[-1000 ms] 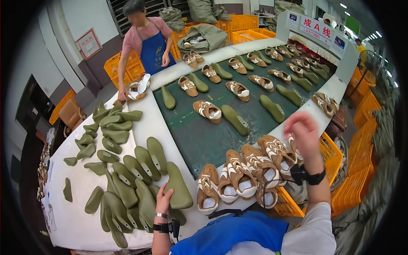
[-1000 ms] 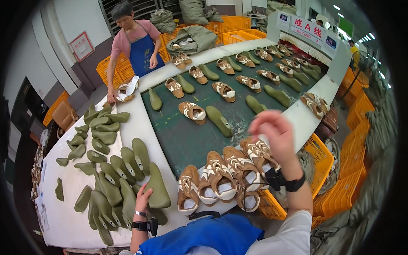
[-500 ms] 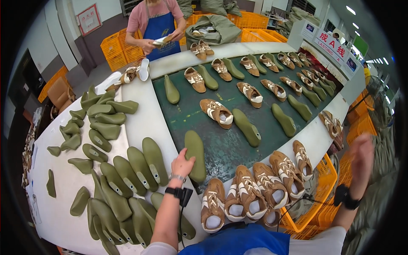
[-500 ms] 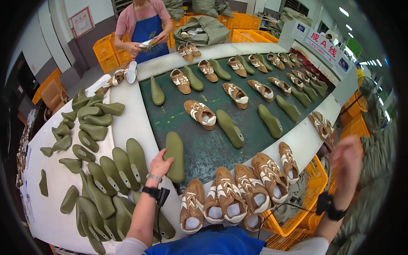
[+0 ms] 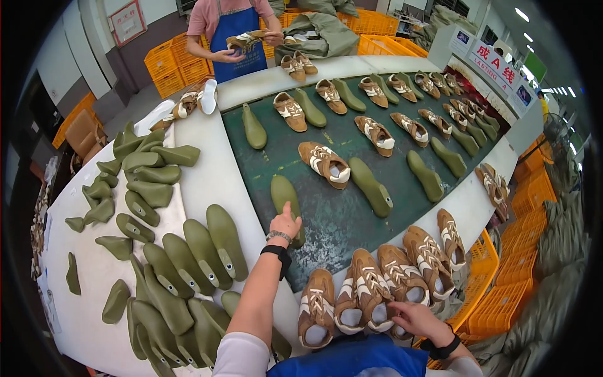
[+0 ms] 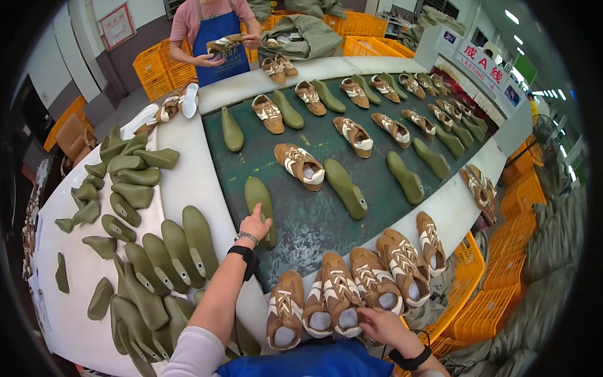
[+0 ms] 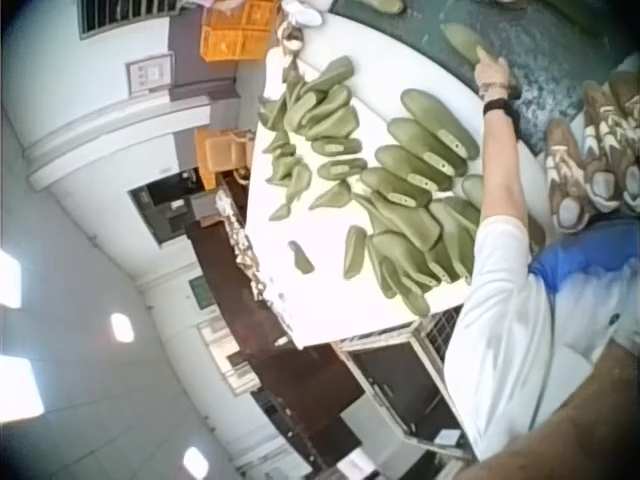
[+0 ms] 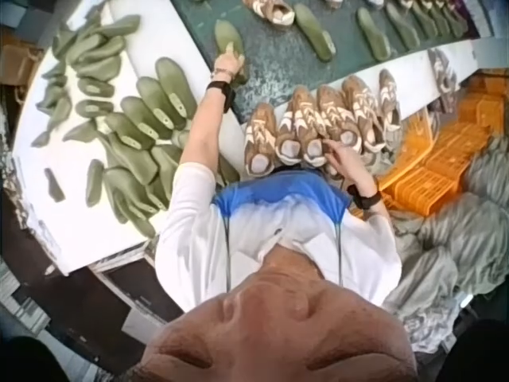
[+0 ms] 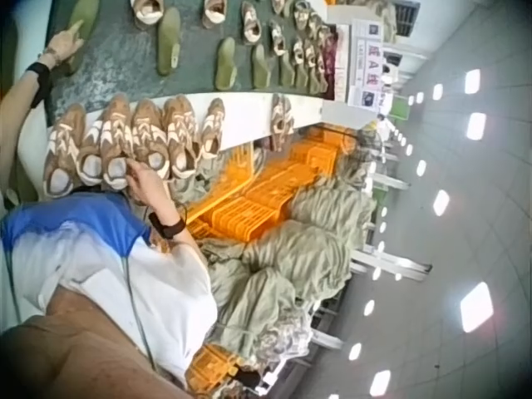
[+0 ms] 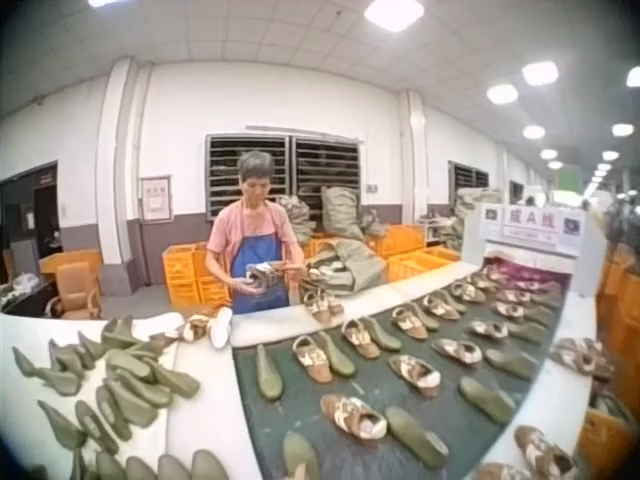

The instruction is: The recorder is organizing and inspecting shoe lasts and shoe uppers on a production line workbench.

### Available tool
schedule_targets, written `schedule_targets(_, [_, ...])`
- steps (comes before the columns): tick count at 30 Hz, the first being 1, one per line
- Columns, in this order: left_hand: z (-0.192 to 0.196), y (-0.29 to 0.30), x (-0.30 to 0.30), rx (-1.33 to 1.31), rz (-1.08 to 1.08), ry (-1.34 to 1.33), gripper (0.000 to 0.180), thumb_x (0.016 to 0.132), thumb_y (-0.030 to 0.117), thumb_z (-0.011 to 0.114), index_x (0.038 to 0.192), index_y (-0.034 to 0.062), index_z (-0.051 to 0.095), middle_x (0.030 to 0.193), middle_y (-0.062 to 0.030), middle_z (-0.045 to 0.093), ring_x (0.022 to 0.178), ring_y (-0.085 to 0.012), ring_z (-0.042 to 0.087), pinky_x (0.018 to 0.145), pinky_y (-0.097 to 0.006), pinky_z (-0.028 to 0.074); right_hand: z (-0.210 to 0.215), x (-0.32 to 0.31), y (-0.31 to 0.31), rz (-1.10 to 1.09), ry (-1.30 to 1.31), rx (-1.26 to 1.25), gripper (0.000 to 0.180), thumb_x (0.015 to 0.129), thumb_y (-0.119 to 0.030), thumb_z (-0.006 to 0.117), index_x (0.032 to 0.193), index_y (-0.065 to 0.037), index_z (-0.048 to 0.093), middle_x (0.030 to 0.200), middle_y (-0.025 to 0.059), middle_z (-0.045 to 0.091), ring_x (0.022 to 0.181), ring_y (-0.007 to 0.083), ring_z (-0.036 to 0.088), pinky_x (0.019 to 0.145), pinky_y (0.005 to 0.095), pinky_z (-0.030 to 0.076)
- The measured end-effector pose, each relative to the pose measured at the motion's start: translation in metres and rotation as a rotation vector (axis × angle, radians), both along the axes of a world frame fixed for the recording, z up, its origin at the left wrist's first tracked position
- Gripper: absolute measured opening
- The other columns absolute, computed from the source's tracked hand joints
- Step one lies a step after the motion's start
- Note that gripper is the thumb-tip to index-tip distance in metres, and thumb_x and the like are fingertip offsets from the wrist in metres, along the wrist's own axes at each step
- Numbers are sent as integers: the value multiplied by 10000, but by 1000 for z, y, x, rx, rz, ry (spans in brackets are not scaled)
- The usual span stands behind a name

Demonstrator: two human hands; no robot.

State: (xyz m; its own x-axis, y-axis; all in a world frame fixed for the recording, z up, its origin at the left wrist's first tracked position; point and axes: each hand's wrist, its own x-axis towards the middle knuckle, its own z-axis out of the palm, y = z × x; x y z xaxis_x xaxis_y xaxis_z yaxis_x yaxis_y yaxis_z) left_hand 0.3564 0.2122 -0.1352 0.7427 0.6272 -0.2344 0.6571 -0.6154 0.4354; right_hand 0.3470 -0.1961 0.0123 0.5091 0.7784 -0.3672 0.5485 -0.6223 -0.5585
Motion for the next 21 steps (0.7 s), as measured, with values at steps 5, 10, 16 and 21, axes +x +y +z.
schedule_targets(5, [28, -15, -28, -119, -156, 41, 746, 764, 339, 580, 1370, 100, 217, 979, -263, 590, 911, -378, 579, 799, -422, 463, -15, -14, -8, 90, -186, 50, 328, 761, -300, 619, 1040, -130, 586, 819, 111, 588, 722, 319, 595, 604, 388, 483])
schedule_targets(10, [64, -62, -70, -117, -396, 6, 655, 775, 314, 583, 1319, 62, 322, 958, -228, 604, 897, -361, 581, 789, -416, 459, -35, -23, -16, 217, -177, 12, 288, 752, -338, 627, 964, -144, 611, 858, 101, 603, 764, 300, 605, 632, 388, 486])
schedule_targets(16, [112, -160, -157, -333, -555, -176, 572, 803, 287, 604, 1272, 31, 401, 898, -127, 634, 815, -249, 619, 739, -333, 482, 1, -22, -7, 73, -78, 363, 218, 726, -205, 657, 903, -84, 614, 831, 94, 587, 730, 290, 591, 622, 364, 478])
schedule_targets(21, [108, -212, -180, -982, -349, -508, 748, 858, 330, 561, 1381, 44, 110, 1217, -138, 445, 1024, -175, 506, 789, -335, 462, 12, -44, 13, 157, -239, 594, 200, 719, -174, 667, 895, -95, 613, 836, 61, 579, 727, 261, 592, 627, 335, 480])
